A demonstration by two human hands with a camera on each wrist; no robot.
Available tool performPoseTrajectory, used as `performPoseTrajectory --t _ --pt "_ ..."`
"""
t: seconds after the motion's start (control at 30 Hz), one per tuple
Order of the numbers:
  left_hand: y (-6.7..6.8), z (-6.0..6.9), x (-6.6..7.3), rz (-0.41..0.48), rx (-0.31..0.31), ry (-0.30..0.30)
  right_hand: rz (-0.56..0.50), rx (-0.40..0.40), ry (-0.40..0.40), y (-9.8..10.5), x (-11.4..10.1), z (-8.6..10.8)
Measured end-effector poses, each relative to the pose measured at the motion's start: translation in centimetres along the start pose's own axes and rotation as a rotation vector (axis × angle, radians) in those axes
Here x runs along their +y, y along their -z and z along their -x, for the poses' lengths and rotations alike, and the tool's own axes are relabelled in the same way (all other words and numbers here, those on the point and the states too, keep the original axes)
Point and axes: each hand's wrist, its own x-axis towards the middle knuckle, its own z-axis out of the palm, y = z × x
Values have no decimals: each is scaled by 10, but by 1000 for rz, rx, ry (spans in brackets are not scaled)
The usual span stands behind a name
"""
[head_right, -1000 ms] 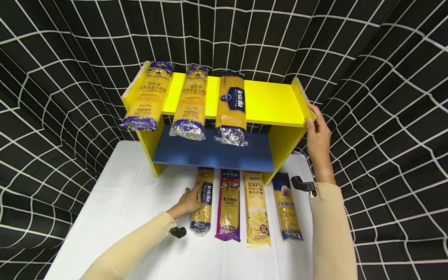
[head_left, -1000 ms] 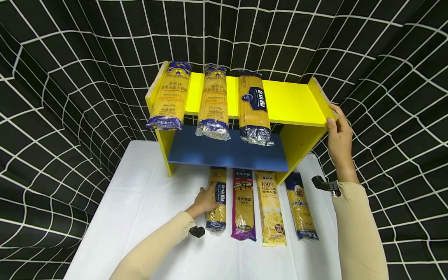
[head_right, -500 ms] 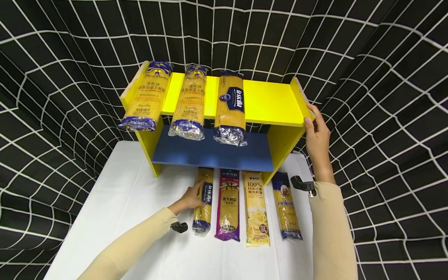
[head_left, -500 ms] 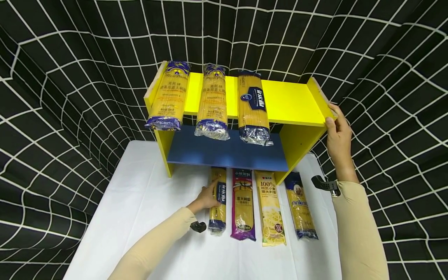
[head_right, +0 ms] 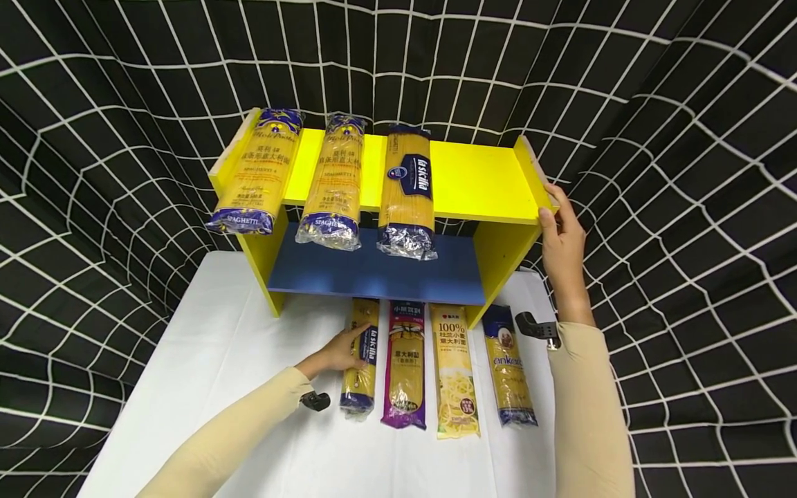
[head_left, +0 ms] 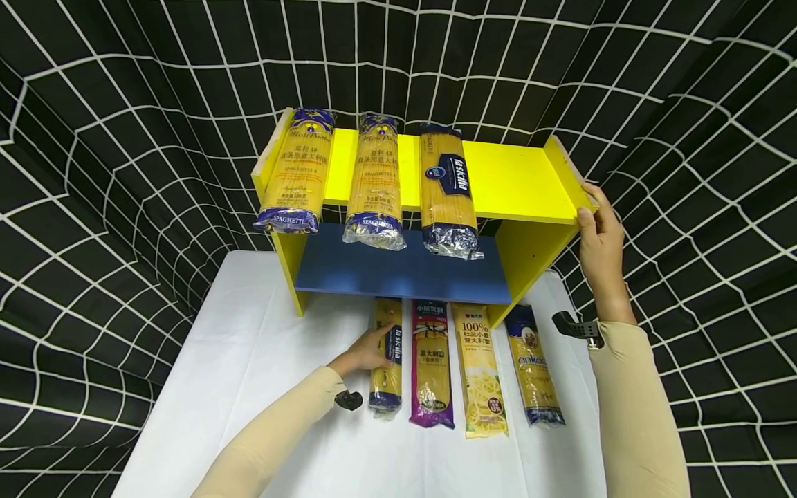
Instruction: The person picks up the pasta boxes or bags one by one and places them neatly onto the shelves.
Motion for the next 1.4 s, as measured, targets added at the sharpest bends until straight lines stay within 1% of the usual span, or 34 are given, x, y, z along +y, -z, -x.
performPoseTrajectory --t 0.07,0.13,0.23,0.33,0.43,0.47,0.6,0.77,1.0,1.1,1.17,1.27,1.4 --pt "0 0 -7 0 -13 -26 1 1 0 0 -1 0" --pt "0 0 -11 20 -26 -36 2 1 -3 0 -1 0" --pt "4 3 -9 47 -48 -36 -2 -2 -5 0 -2 0" --pt "6 6 -8 111 -59 -34 -4 -4 -7 0 -1 0" --pt "6 7 -10 159 -61 -22 -6 -6 -8 0 0 0" --pt "6 7 -11 184 -55 -21 -7 -6 -9 0 0 0" --pt "5 7 -15 237 -51 -24 -10 -7 -15 0 1 -1" --pt "5 9 -16 237 -58 -52 -2 -8 -8 0 1 -1" --pt "4 14 -5 252 -109 -89 0 -2 -2 0 0 -1" --pt "3 15 2 240 -141 -126 -1 -3 -7 0 1 -1" --pt "2 16 7 229 -162 -161 0 -6 -6 1 1 -2" --pt "1 19 16 227 -205 -204 3 -7 -6 1 2 -2" --pt "-2 23 30 217 -264 -243 -5 -9 -16 0 2 -1"
